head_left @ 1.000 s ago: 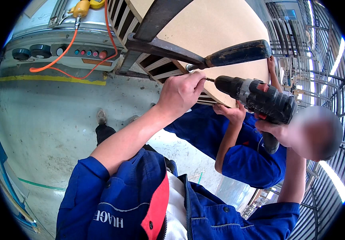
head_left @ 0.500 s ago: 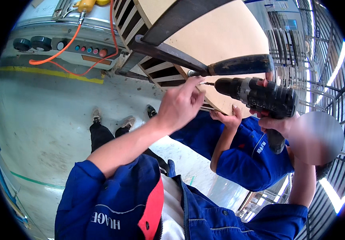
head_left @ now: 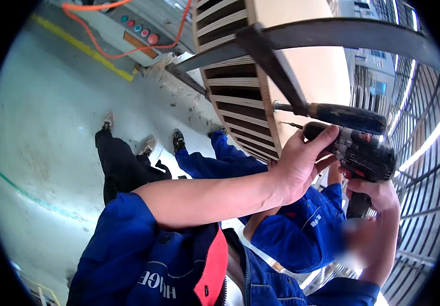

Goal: The person uses a clamp to secure a wooden slatted frame to a large oval wooden panel. They then use a power drill to drive screws into the frame, fastening it to the panel. A coworker assists by holding the panel steady during the process.

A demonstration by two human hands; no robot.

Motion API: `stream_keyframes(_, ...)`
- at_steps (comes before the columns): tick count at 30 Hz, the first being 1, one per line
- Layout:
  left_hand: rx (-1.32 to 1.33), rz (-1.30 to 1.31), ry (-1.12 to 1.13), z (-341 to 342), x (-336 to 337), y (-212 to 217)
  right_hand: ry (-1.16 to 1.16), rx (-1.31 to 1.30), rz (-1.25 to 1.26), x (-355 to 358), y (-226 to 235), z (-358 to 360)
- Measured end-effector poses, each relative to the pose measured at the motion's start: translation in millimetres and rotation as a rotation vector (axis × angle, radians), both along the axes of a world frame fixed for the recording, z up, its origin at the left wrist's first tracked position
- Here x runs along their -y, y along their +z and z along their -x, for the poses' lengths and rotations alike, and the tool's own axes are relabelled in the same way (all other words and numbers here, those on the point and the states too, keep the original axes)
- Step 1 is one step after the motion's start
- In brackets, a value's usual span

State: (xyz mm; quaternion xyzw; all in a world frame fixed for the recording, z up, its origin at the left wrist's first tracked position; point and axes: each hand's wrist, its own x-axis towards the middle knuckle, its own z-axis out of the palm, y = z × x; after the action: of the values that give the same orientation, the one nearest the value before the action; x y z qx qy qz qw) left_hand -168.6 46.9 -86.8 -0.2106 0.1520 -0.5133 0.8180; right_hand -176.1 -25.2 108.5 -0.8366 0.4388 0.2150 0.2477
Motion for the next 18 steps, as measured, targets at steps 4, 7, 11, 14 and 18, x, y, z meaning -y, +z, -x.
stream_keyframes(4, -0.029, -0.035, 0.000, 0, -1, -6, -0.207, -0.095, -0.095, 3, 9, -9)
stream_keyframes(7, -0.048, -0.006, 0.053, 0, 3, -7, -0.136, -0.099, 0.014, 0, 12, -10)
stream_keyframes(11, -0.093, 0.064, 0.046, 1, 4, -5, 0.052, -0.111, 0.169, -15, 11, -14)
stream_keyframes(14, -0.048, 0.095, 0.052, 0, 4, -3, 0.134, -0.233, 0.258, -23, 13, -20)
stream_keyframes(18, -0.106, 0.169, 0.060, 0, 12, -3, -0.045, -0.193, 0.096, -8, 14, -32)
